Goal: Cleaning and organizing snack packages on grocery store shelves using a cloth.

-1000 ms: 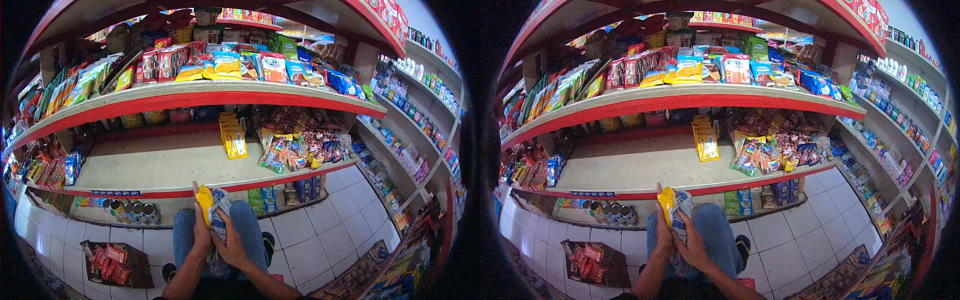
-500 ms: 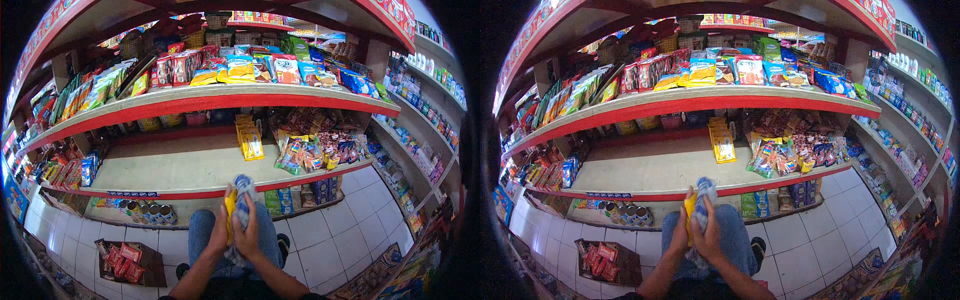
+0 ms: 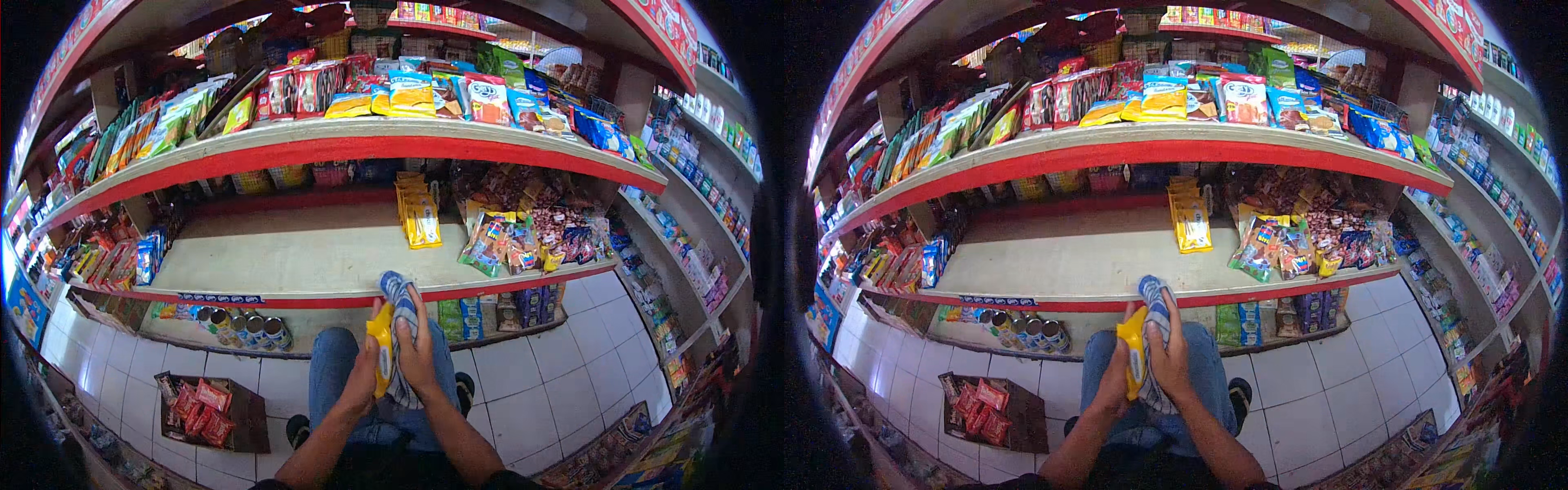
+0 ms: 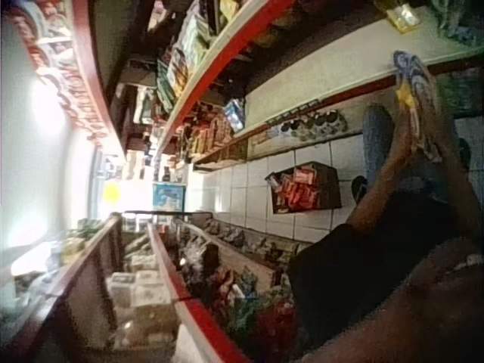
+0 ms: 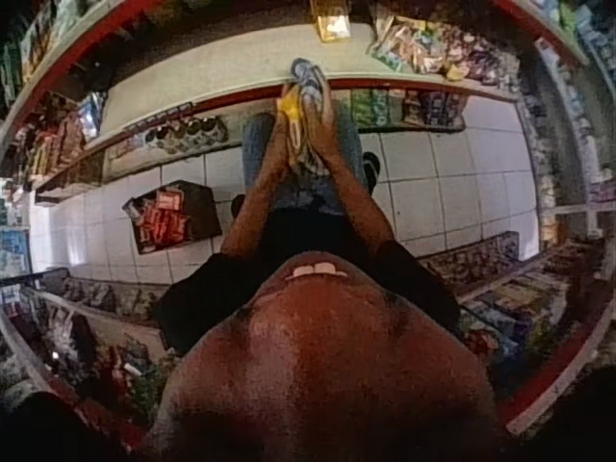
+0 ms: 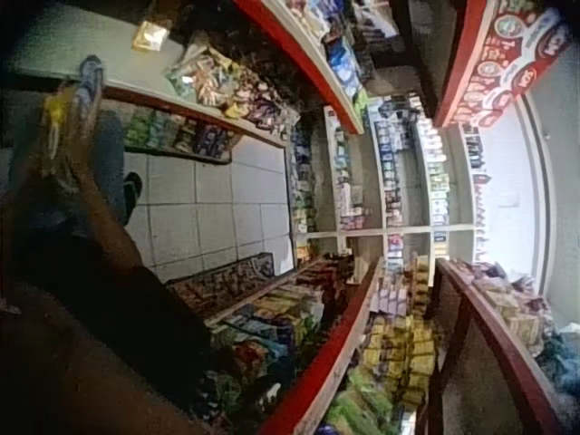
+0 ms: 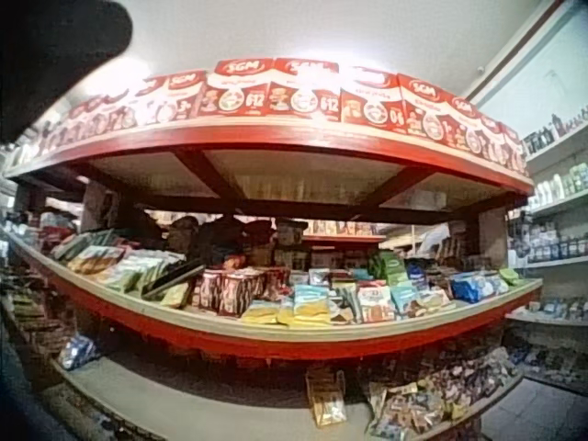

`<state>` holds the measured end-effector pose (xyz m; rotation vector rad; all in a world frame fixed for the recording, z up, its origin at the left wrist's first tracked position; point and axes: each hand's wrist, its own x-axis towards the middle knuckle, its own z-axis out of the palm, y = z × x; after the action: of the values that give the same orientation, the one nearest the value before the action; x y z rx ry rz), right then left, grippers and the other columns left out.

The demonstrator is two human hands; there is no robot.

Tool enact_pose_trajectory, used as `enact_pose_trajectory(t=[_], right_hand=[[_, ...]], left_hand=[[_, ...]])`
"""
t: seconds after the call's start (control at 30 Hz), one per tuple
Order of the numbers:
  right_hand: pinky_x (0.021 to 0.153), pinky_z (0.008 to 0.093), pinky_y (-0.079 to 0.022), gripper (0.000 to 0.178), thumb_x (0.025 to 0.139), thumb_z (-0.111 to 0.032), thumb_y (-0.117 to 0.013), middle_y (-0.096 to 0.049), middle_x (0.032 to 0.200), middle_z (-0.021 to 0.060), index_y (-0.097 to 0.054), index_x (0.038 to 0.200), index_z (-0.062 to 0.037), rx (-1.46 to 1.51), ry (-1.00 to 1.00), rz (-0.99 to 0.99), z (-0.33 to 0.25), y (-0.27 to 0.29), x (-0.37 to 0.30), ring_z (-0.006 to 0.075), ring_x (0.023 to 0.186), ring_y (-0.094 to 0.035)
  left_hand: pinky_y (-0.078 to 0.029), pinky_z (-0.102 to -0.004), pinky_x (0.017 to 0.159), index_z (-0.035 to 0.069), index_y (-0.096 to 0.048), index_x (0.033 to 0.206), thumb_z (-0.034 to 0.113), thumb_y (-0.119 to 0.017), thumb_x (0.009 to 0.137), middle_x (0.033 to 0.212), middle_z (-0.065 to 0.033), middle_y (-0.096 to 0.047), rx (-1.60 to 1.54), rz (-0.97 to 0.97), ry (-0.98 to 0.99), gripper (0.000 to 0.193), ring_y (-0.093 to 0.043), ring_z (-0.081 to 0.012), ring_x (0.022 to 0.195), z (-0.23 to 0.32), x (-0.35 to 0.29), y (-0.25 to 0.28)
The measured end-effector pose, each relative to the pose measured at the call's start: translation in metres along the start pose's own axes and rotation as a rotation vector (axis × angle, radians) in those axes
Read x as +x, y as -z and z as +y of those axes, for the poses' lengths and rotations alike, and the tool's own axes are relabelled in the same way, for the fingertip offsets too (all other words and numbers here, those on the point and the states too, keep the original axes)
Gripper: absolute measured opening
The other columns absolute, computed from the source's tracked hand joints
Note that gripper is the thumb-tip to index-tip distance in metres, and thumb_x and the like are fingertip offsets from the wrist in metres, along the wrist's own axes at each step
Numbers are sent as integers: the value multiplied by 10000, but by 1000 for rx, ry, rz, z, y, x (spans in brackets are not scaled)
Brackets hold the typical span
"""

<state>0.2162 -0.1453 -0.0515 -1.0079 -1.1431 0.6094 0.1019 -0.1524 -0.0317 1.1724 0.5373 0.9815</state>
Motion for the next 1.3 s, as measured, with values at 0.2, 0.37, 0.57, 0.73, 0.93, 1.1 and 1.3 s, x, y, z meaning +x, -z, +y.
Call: enact_pose_trajectory(t=[0.2,0.37,0.57,0.73,0.93,1.1,1.3], right_hand=[[1137,416,-256,580,976,-250,-487,-351,1479,231,-283,1471,-26,-202,32,-269,9,-7,-58,359,1367,-360],[1124,408,-254,540,1007,-280,-425,-383,1464,216,-311,1465,-17,-152,-70,-387,-9,-7,-48,323,1357,-374],[1098,343,-286,470,996,-240,-468,-477,1392,174,-409,1406,-18,-99,-138,-235,-7,14,4,252,1298,-432],[1089,360,-312,461,967,-219,-529,-499,1364,157,-443,1371,-14,-144,-140,-217,5,21,-22,255,1281,-446],[1082,381,-333,512,880,-213,-661,-503,1354,163,-483,1326,-35,-99,-167,-77,-23,20,-26,267,1284,-451],[1032,431,-405,559,871,-230,-678,-495,1368,199,-461,1366,-86,-233,-204,-376,-21,4,-44,304,1262,-499],[1150,474,-233,565,916,-311,-593,-492,1382,200,-425,1403,-80,-393,42,-511,-3,1,-45,383,1294,-457]], left_hand=[[-418,-386,1026,166,-179,1536,619,-263,985,1434,-110,-408,-415,277,-9,718,-481,-254,1248,-5,13,22],[-431,-411,1010,96,-292,1485,619,-300,982,1414,-144,-413,-329,368,205,725,-473,-256,1256,-54,5,43],[-331,-371,1089,167,-161,1544,599,-247,994,1458,-118,-392,-280,230,83,705,-402,-242,1317,-28,-14,-4],[-419,-391,1036,214,-203,1533,494,-271,1031,1417,-94,-438,-425,282,-143,579,-485,-248,1254,-8,9,13],[-464,-364,970,127,-313,1488,390,-318,1047,1359,-112,-491,-176,404,-130,513,-541,-207,1181,-16,23,35],[-509,-434,896,160,-394,1438,554,-326,1001,1295,-121,-539,-369,464,-121,592,-589,-272,1100,-68,33,54],[-491,-403,947,106,-469,1361,666,-305,955,1227,-116,-596,-666,260,269,711,-596,-261,1108,-49,10,45]])
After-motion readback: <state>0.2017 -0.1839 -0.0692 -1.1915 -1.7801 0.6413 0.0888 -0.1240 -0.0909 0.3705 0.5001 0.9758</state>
